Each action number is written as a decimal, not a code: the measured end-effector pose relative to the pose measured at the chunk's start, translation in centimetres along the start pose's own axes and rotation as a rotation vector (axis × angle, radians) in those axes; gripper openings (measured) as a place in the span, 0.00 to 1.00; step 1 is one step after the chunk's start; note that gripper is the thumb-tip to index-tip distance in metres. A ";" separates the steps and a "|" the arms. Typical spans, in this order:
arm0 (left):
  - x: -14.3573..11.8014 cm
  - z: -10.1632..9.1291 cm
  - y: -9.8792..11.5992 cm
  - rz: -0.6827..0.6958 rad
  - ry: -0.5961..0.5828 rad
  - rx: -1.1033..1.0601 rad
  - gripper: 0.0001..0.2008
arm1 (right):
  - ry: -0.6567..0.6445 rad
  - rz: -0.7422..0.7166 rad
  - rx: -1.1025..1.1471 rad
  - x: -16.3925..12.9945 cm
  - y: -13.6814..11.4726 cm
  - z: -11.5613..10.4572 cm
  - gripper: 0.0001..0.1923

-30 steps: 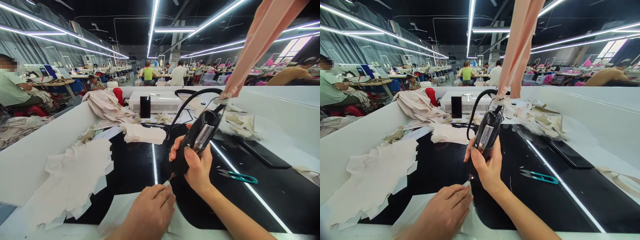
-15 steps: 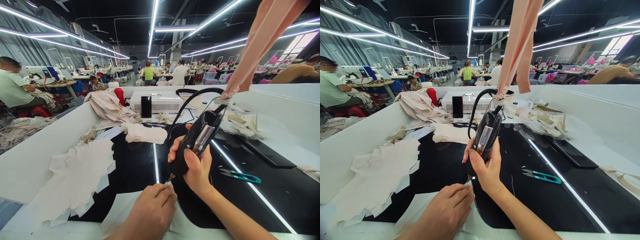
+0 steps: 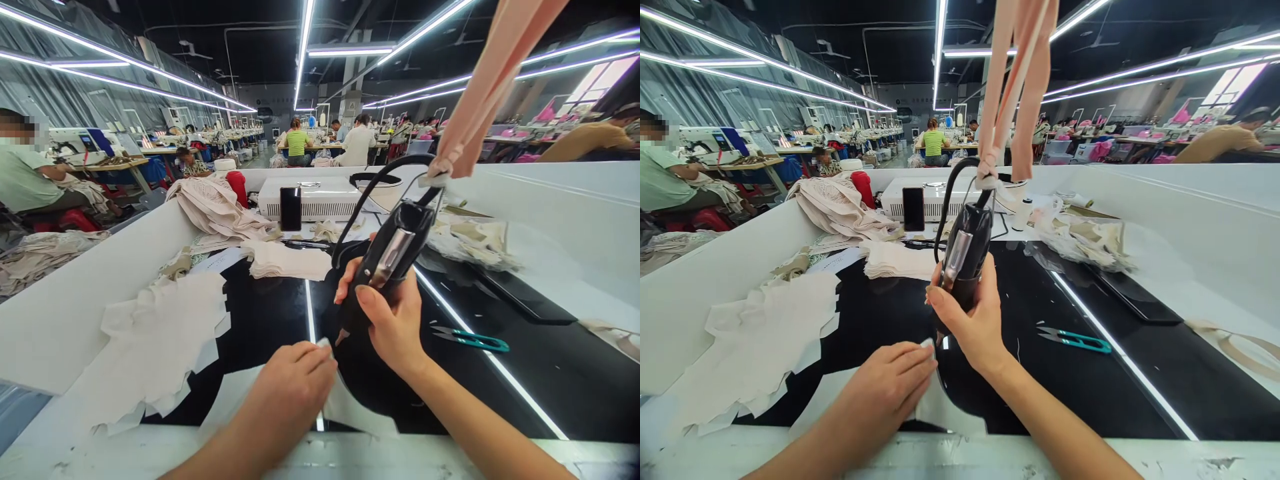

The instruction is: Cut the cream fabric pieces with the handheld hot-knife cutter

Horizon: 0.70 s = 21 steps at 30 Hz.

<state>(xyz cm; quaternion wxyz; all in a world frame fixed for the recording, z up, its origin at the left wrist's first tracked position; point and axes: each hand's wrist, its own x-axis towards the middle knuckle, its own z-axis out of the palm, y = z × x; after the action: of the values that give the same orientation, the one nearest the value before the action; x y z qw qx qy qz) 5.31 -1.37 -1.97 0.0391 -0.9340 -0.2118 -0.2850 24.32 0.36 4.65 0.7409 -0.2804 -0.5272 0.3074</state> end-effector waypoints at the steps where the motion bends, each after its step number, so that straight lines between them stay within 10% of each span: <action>1: 0.0 -0.2 -0.6 -0.023 -0.021 0.010 0.13 | 0.001 0.007 -0.029 0.1 -0.4 -0.4 0.17; 6: 0.3 -1.0 -2.5 -0.049 0.018 0.088 0.15 | 0.027 0.052 -0.092 -0.3 -2.7 -2.1 0.17; 21: 1.4 0.0 1.8 0.159 -0.063 -0.042 0.14 | 0.080 0.046 -0.024 -2.7 -2.9 -2.8 0.22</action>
<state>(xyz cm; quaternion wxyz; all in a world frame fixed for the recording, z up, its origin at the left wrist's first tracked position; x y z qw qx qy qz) 7.15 -2.50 -1.14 0.0353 -0.9569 -0.1323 -0.2561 26.79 -3.85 4.38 0.7507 -0.3133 -0.4943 0.3064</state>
